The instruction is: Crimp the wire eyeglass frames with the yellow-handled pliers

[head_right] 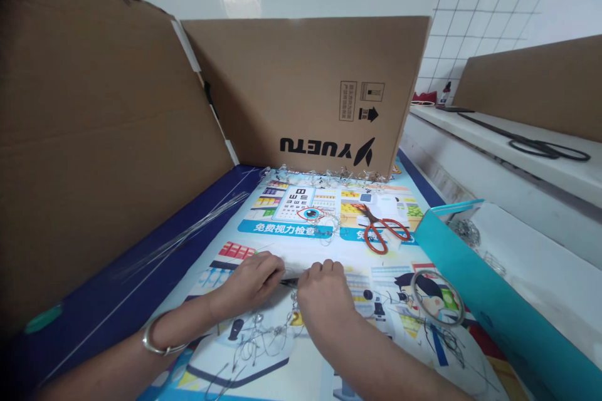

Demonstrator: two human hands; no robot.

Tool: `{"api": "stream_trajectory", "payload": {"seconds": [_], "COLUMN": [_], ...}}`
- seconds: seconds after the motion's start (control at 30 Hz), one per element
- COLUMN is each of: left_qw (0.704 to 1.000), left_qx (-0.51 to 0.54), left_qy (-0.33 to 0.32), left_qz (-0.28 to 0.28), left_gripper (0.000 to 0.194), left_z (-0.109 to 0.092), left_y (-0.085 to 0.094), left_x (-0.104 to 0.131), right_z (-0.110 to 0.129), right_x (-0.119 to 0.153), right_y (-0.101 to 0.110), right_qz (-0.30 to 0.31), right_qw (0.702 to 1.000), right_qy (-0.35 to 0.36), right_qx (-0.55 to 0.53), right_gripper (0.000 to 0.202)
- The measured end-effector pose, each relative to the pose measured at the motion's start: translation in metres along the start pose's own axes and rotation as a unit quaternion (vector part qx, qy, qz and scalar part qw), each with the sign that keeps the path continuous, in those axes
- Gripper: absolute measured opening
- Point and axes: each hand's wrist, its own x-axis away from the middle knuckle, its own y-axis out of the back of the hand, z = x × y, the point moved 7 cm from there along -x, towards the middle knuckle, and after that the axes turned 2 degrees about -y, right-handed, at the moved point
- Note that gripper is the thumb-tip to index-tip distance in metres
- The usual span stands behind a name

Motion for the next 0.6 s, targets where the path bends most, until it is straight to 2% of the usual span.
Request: {"api": "stream_trajectory", "payload": {"seconds": [0.6], "left_qw": [1.0], "left_qx": [-0.005], "left_qy": [-0.02], "left_qz": [-0.001], "left_gripper": [0.012], "left_z": [-0.0054], "left_y": [0.0021], "left_x": [-0.0012], "right_z": [0.0051], "right_x": [-0.0009], "right_y": [0.004], "right_qz": [0.016], "right_qw": [1.0], "right_qy": [0.017], "right_qx": [-0.006], "right_gripper": [0.015]}}
